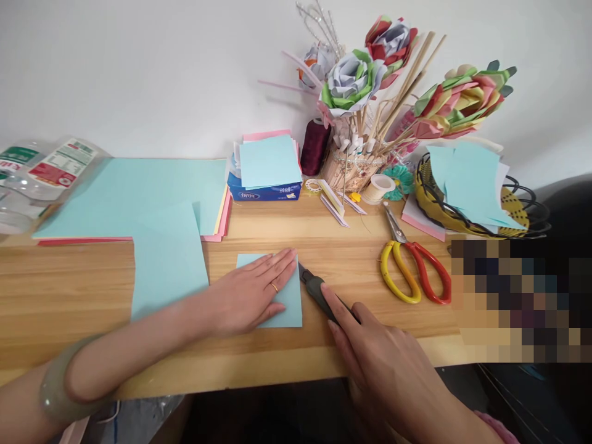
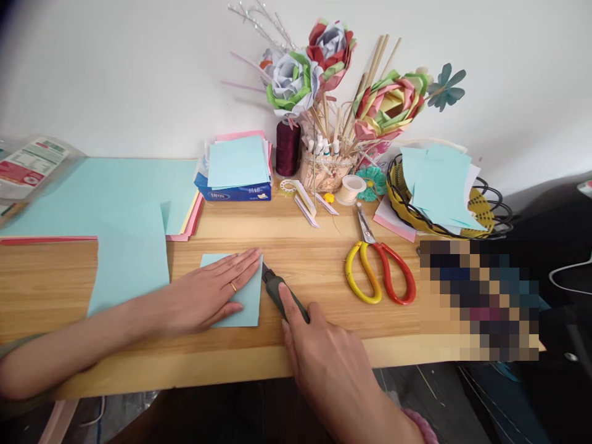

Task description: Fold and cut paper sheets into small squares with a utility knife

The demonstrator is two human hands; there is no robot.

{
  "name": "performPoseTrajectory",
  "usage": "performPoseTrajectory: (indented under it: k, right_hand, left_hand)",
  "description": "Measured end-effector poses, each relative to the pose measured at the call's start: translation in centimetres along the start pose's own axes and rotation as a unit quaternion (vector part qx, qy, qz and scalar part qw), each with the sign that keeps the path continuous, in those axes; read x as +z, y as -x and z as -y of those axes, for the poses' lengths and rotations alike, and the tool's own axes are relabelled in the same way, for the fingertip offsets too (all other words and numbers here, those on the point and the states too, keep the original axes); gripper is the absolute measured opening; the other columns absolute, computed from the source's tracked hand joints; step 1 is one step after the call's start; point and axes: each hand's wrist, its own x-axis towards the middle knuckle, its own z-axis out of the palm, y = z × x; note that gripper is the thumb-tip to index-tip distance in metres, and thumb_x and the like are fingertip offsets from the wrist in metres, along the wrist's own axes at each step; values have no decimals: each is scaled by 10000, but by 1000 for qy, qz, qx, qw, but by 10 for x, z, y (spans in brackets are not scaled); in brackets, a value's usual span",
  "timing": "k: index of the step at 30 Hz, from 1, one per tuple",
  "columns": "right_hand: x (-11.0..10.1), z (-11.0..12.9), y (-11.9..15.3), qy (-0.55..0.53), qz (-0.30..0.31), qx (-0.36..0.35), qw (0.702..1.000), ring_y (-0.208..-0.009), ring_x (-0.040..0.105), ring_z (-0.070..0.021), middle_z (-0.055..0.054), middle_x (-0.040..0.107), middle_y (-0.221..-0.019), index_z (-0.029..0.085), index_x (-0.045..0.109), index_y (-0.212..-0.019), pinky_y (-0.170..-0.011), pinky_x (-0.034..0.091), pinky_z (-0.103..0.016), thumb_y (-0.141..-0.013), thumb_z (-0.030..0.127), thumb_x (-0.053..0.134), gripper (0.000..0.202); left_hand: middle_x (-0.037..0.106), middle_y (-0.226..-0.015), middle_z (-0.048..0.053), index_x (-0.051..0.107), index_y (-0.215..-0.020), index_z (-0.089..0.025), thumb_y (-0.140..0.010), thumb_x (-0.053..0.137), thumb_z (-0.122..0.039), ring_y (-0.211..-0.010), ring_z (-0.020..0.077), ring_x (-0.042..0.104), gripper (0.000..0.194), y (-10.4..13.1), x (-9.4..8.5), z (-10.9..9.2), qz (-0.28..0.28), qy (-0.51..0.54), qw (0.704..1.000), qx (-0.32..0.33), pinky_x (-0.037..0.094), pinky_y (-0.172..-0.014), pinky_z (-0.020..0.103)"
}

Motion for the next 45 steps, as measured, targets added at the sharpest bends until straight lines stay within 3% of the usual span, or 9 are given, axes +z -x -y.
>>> performPoseTrajectory:
  k: [7,12,18,24,29,32,36,41,45]
  right_hand:
    - [6,-9,-13,23,25,36,999,-377,560,-159,-8,601,-697,147,463,-1351,-326,328,-272,-912,248,420,452]
    - [8,-27,-25,-84,68,60,992,-609,655,-200,-58,667,-810,175,389,-1409,-512,484,-295,-932,262,395,485]
    - [12,-33,-21,-188,29,81,978,-820,678,-233,-100,695,-908,154,418,-1393,-695,534,-354,-938,262,366,470]
    - [15,-33,-17,-206,-9,81,975,-809,680,-222,-100,702,-936,147,437,-1375,-681,536,-340,-947,280,351,456]
    - [17,-33,-15,-220,-34,84,971,-828,682,-226,-107,703,-960,143,437,-1374,-680,547,-347,-952,301,348,460]
    - [19,-33,-13,-225,-52,82,970,-836,683,-217,-95,705,-975,179,423,-1388,-682,550,-336,-949,295,357,459]
    - [20,-33,-12,-230,-62,81,968,-835,685,-213,-88,706,-983,193,428,-1387,-692,552,-331,-940,288,377,460]
    - [22,-34,-12,-229,-60,84,968,-779,683,-197,-80,706,-947,179,438,-1371,-637,543,-302,-945,289,364,445]
    - [22,-29,-9,-180,-77,91,976,-689,662,-182,-68,687,-862,145,434,-1363,-568,511,-271,-958,279,337,437]
  left_hand:
    - [-66,-1552,127,-13,-1484,-81,-991,252,-391,-1430,201,-56,640,-1,1,0,2,11,1000,3,94,-1171,355]
    - [0,-1565,126,17,-1488,-118,-983,286,-438,-1438,221,-5,655,3,-7,5,-4,92,996,10,131,-1169,394]
    - [334,-1477,98,302,-1389,-177,-966,363,-331,-1367,189,285,454,4,-32,9,-127,175,972,-87,293,-1114,355]
    - [607,-1099,130,559,-1110,-126,-782,650,-313,-1070,300,529,389,-15,-56,12,17,56,970,-236,477,-816,387]
    - [659,-863,67,621,-696,-192,-716,712,-321,-986,292,557,159,-18,-59,11,21,42,976,-212,464,-726,345]
    - [678,-858,49,631,-686,-198,-725,689,-279,-955,267,592,107,-14,-66,8,3,38,975,-220,461,-669,307]
    - [674,-747,-18,649,-814,-187,-788,608,-341,-696,176,628,162,-16,-105,25,-53,39,970,-234,451,-587,253]
    - [666,-914,-17,614,-982,-152,-886,453,-401,-887,173,610,311,-41,-161,75,-198,-5,948,-250,471,-760,259]
    - [470,-1352,81,379,-1324,-68,-925,339,-473,-1262,263,396,570,-58,-167,95,-308,-29,912,-269,355,-1008,345]
